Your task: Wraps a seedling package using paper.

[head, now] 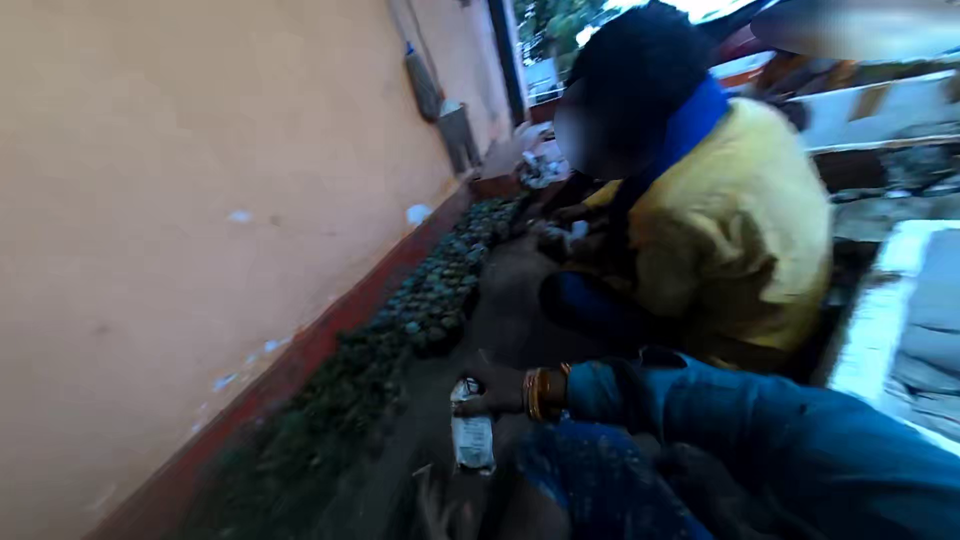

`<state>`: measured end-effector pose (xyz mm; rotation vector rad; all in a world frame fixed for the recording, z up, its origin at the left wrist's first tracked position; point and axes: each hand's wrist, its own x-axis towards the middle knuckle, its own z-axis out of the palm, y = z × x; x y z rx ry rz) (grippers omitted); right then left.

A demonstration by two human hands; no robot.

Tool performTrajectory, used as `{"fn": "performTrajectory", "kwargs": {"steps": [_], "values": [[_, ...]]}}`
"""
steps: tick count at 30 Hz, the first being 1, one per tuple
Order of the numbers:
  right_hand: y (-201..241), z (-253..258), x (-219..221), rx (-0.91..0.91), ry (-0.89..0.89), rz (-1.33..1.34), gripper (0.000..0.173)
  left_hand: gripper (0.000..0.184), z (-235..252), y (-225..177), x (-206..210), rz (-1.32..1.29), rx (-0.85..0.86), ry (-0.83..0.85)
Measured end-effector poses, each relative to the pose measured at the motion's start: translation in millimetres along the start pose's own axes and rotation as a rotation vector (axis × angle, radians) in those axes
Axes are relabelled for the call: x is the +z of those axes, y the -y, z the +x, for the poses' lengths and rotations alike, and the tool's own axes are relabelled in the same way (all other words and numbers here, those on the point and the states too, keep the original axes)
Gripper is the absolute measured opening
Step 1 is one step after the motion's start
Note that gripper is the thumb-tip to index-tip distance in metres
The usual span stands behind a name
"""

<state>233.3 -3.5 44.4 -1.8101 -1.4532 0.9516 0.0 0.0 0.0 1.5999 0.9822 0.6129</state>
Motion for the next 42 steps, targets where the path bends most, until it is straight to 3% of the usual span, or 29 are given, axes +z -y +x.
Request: {"fn": "performTrajectory", "kwargs": {"steps": [1,3,4,7,10,13,16,18,23,26,37,42], "values": [[-2.6,7.1,24.0,0.016,0.036,0.094,0.066,0.069,-0.4,6.3,2.0,-0.026,0.068,-0.03],[-18.3,22.3,72.0,0.017,0.002,0.322,0.075,0.059,22.5,68.4,1.5,-0.023,0.317,-0.153],[-30.1,30.7,93.5,0.001,-0.034,0.457,0.082,0.055,29.9,86.7,-0.1,-0.032,0.34,-0.196],[-52.7,42.3,140.1,0.023,-0.124,0.861,0.095,0.049,37.5,96.2,-1.7,-0.029,0.221,-0.296],[-77.5,52.1,166.1,0.084,-0.289,1.058,0.091,0.053,43.6,101.4,-2.7,-0.024,0.158,-0.308],[-102.5,63.1,170.4,0.156,-0.404,1.063,0.09,0.036,47.3,99.5,-11.3,0.221,0.237,-0.328],[-105.4,62.9,168.3,0.196,-0.422,1.028,0.092,0.02,54.5,112.2,-13.5,0.521,0.535,-0.389],[-102.1,61.8,169.3,0.198,-0.405,0.966,0.096,0.018,59.3,118.2,-10.1,0.674,0.617,-0.371],[-93.1,58.2,167.8,0.221,-0.453,0.955,0.101,0.018,57.4,107.7,0.9,0.973,0.501,-0.41],[-90.3,56.4,163.9,0.242,-0.495,0.976,0.098,0.025,58.1,109.5,0.1,0.983,0.48,-0.434],[-87.7,52.9,169.8,0.141,-0.473,0.776,0.107,0.013,56.5,110.3,1.2,0.927,0.495,-0.476],[-90.5,55.3,169.0,0.178,-0.527,0.774,0.109,0.021,51.6,100.5,9.2,1.01,0.292,-0.353]]}}
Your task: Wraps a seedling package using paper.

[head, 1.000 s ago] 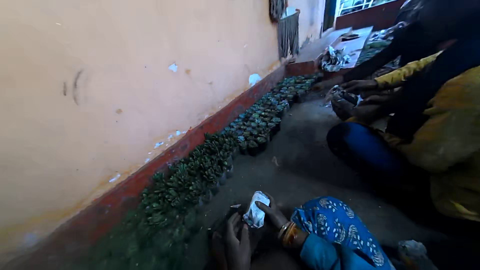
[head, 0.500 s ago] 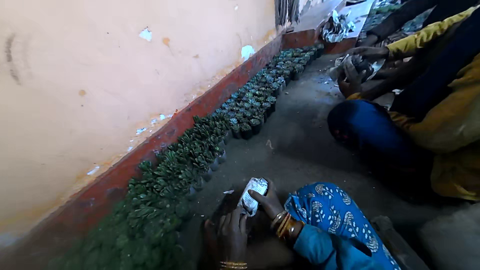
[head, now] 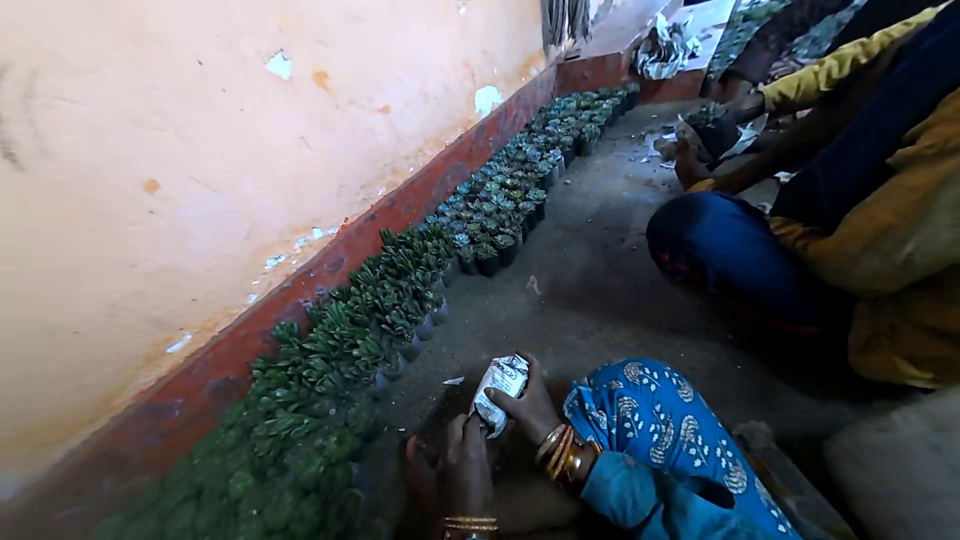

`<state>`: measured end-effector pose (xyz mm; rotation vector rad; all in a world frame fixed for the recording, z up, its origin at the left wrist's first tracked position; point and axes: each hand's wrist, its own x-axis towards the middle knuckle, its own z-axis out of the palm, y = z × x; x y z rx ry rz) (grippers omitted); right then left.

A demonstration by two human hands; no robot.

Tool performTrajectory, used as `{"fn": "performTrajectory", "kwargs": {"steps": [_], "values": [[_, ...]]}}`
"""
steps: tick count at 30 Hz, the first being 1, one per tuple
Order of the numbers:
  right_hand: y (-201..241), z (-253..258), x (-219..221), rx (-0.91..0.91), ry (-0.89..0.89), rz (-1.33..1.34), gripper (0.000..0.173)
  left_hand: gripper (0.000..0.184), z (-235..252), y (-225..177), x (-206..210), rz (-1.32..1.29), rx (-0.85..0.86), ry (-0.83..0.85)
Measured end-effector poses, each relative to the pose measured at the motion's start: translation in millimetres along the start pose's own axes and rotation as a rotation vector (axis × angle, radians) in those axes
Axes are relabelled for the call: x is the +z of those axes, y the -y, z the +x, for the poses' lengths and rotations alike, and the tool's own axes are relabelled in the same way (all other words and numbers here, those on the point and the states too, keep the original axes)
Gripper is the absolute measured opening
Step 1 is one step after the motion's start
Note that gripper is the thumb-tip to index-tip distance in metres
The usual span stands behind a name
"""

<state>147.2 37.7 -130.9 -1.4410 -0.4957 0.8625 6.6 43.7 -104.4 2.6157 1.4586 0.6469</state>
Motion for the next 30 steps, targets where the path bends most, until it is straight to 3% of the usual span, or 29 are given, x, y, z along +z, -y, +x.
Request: {"fn": "performTrajectory", "kwargs": {"steps": [3,6,9,11,13,16,18,20,22,26,30], "values": [[-1.8,1.1,0.1,-0.002,-0.002,-0.011,0.108,0.014,4.5,2.8,-2.4,-0.038,-0.026,0.045],[0.1,3.6,-1.3,0.041,-0.014,0.059,0.102,0.008,6.9,21.3,6.0,-0.309,-0.014,-0.09],[3.1,4.1,-3.0,0.075,-0.004,0.134,0.1,0.017,8.0,37.9,14.3,-0.688,-0.184,-0.078],[4.4,2.6,-1.4,0.055,0.001,0.106,0.102,0.026,8.2,38.1,14.1,-0.786,-0.324,-0.078],[2.9,4.0,-0.7,0.05,-0.021,0.102,0.101,0.03,7.1,36.0,12.0,-0.709,-0.285,-0.149],[1.6,7.9,-2.1,0.068,-0.074,0.078,0.101,0.027,5.7,31.0,7.8,-0.408,0.052,-0.21],[0.3,8.9,-2.4,0.069,-0.068,0.069,0.102,0.027,4.1,21.6,9.6,-0.176,0.164,-0.142],[2.4,8.9,-2.6,0.068,-0.066,0.075,0.103,0.029,1.8,11.8,9.2,0.011,0.13,-0.029],[6.5,9.3,-3.5,0.088,-0.092,0.123,0.101,0.018,2.6,11.0,5.6,0.039,0.117,0.014],[14.0,17.4,-9.5,0.143,-0.232,0.261,0.094,0.008,6.1,34.2,3.2,-0.151,0.115,-0.251],[12.1,32.8,-21.1,0.139,-0.324,0.299,0.096,0.007,10.6,47.7,-12.1,-0.255,-0.142,-0.303]]}}
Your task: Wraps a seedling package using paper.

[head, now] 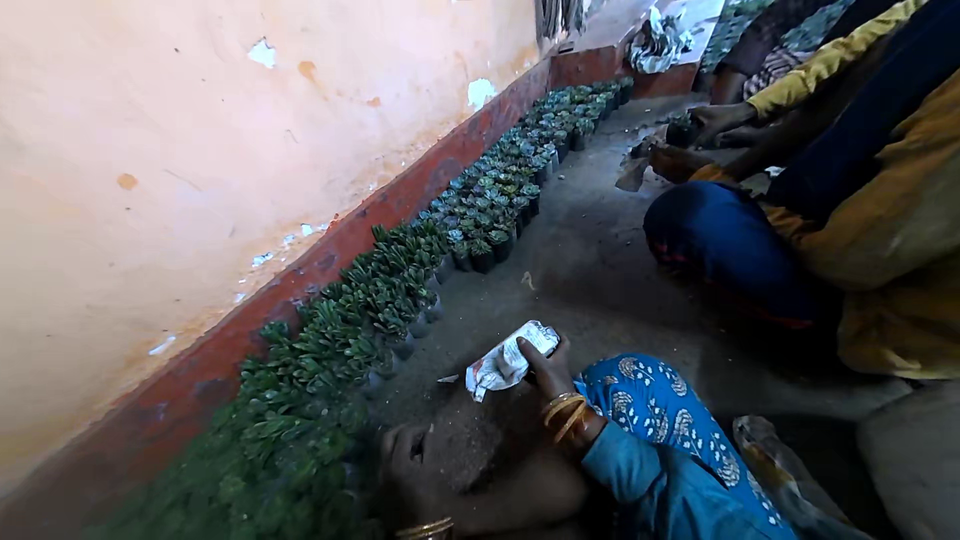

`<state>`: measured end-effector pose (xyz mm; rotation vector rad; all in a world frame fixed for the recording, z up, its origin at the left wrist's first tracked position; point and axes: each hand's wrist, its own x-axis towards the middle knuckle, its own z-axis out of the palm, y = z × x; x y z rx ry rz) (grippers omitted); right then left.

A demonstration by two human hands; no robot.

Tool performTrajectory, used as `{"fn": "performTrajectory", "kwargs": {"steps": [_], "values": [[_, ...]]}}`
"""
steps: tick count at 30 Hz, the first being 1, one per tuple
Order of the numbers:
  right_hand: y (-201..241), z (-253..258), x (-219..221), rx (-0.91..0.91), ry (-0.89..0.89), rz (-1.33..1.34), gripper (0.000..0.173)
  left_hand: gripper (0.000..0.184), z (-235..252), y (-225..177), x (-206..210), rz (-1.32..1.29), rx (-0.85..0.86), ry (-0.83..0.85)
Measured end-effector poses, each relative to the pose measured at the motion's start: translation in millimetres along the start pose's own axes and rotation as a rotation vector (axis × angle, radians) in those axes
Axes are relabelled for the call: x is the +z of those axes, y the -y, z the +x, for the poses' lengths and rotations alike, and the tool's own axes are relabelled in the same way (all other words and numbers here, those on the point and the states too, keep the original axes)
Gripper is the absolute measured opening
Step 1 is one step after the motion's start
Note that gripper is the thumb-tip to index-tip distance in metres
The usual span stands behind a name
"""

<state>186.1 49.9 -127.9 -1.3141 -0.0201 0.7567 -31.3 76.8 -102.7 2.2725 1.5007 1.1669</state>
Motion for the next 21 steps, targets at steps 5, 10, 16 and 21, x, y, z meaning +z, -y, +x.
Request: {"fn": "performTrajectory", "kwargs": {"steps": [5,10,16,21], "values": [[-11.3,-20.4,4.7,-0.098,0.217,-0.218,0.106,0.021,-11.7,-10.5,22.1,-0.001,0.291,0.087],[-18.3,-34.2,5.7,-0.114,0.318,-0.15,0.108,0.035,-15.8,-29.7,20.6,0.181,-0.004,0.348],[-19.3,-26.3,5.2,-0.151,0.196,-0.086,0.101,0.02,-19.6,-22.2,23.0,-0.059,0.011,0.363],[-8.4,-5.0,4.1,-0.026,-0.04,0.115,0.091,0.02,-21.3,-14.0,27.2,-0.101,0.675,-0.001]]}}
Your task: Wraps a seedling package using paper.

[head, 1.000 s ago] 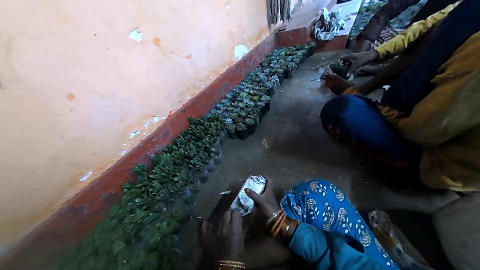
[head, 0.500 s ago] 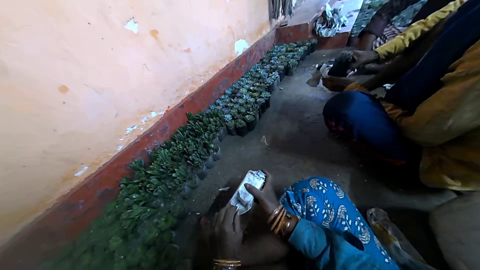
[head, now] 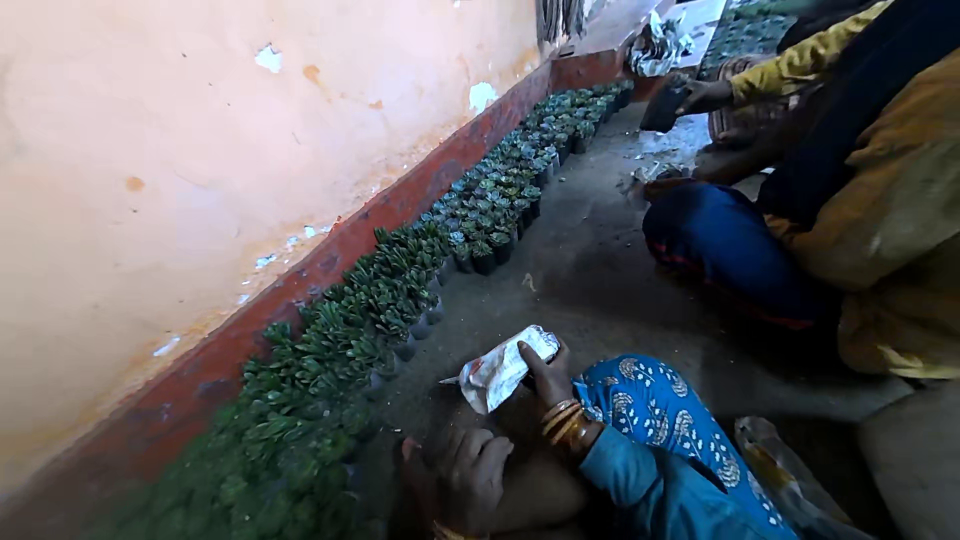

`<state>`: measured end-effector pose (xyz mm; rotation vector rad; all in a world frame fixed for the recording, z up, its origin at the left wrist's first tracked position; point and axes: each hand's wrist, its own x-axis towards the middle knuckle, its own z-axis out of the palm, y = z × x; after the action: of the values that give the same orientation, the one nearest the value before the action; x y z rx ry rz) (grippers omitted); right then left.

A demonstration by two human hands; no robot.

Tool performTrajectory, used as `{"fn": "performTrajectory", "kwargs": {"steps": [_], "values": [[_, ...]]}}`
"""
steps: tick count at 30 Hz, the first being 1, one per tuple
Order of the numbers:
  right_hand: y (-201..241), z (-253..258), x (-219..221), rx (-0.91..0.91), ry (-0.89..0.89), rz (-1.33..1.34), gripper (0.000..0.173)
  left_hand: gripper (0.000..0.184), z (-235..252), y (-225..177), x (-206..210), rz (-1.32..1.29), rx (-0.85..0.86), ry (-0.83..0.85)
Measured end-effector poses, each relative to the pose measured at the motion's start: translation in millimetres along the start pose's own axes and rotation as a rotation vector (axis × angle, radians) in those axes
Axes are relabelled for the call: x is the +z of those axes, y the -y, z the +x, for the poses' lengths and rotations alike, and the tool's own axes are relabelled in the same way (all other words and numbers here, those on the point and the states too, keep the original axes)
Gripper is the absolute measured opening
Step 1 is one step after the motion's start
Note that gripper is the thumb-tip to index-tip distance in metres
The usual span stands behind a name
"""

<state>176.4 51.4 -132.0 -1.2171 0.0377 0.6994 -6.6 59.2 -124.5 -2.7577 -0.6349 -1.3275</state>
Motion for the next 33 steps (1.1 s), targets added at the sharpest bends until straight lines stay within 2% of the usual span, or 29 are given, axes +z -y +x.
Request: {"fn": "performTrajectory", "kwargs": {"steps": [2,4,5,8,10,12,14,16,18,20,22,24,26,28,31,33], "values": [[-0.6,3.4,-1.2,-0.006,0.001,-0.024,0.093,0.022,-1.7,-1.6,0.6,-0.045,-0.04,0.009],[-1.0,-5.6,-1.3,-0.035,0.132,-0.166,0.1,0.023,1.7,-2.0,-2.5,-0.073,-0.195,0.02],[-1.6,-12.9,-0.9,-0.053,0.229,-0.241,0.103,0.031,4.0,-0.9,-4.3,-0.083,-0.275,0.046],[-8.5,-33.2,-0.4,-0.079,0.512,-0.379,0.116,0.073,4.5,2.7,-4.0,-0.112,-0.512,0.195],[-11.4,-40.9,-0.2,-0.069,0.646,-0.352,0.122,0.082,1.3,1.3,-2.1,-0.209,-0.669,0.235],[-11.1,-40.4,-0.3,-0.05,0.745,-0.241,0.12,0.081,-0.7,2.6,0.2,-0.408,-0.761,0.134],[-8.8,-38.3,-1.7,-0.044,0.824,-0.221,0.113,0.08,1.8,2.6,1.1,-0.56,-0.759,0.038],[-7.0,-42.1,-4.7,-0.056,0.852,-0.29,0.107,0.082,3.2,-0.4,3.6,-0.571,-0.694,0.046],[-7.7,-45.5,-6.4,-0.07,0.791,-0.328,0.092,0.085,1.3,-1.5,4.1,-0.45,-0.644,0.18],[-5.5,-43.3,-6.3,-0.075,0.701,-0.405,0.092,0.083,1.4,3.7,-1.7,-0.374,-0.648,0.35],[-1.2,-37.8,-4.7,-0.057,0.61,-0.429,0.095,0.069,7.5,8.4,-14.8,-0.277,-0.677,0.424],[2.0,-30.4,-3.0,-0.069,0.584,-0.473,0.098,0.051,13.3,14.5,-27.7,-0.222,-0.725,0.36],[4.3,-30.2,-2.8,-0.1,0.644,-0.597,0.101,0.038,14.3,18.1,-33.0,-0.21,-0.715,0.174],[1.7,-36.1,-2.9,-0.18,0.768,-0.741,0.1,0.037,14.2,18.2,-31.4,-0.241,-0.606,0.059],[-1.4,-45.5,-1.1,-0.261,0.971,-0.889,0.096,0.041,12.0,18.0,-24.1,-0.176,-0.456,0.056],[-5.2,-45.0,-0.7,-0.284,1.04,-0.927,0.097,0.039,9.1,20.0,-23.9,-0.141,-0.456,0.093]]}}
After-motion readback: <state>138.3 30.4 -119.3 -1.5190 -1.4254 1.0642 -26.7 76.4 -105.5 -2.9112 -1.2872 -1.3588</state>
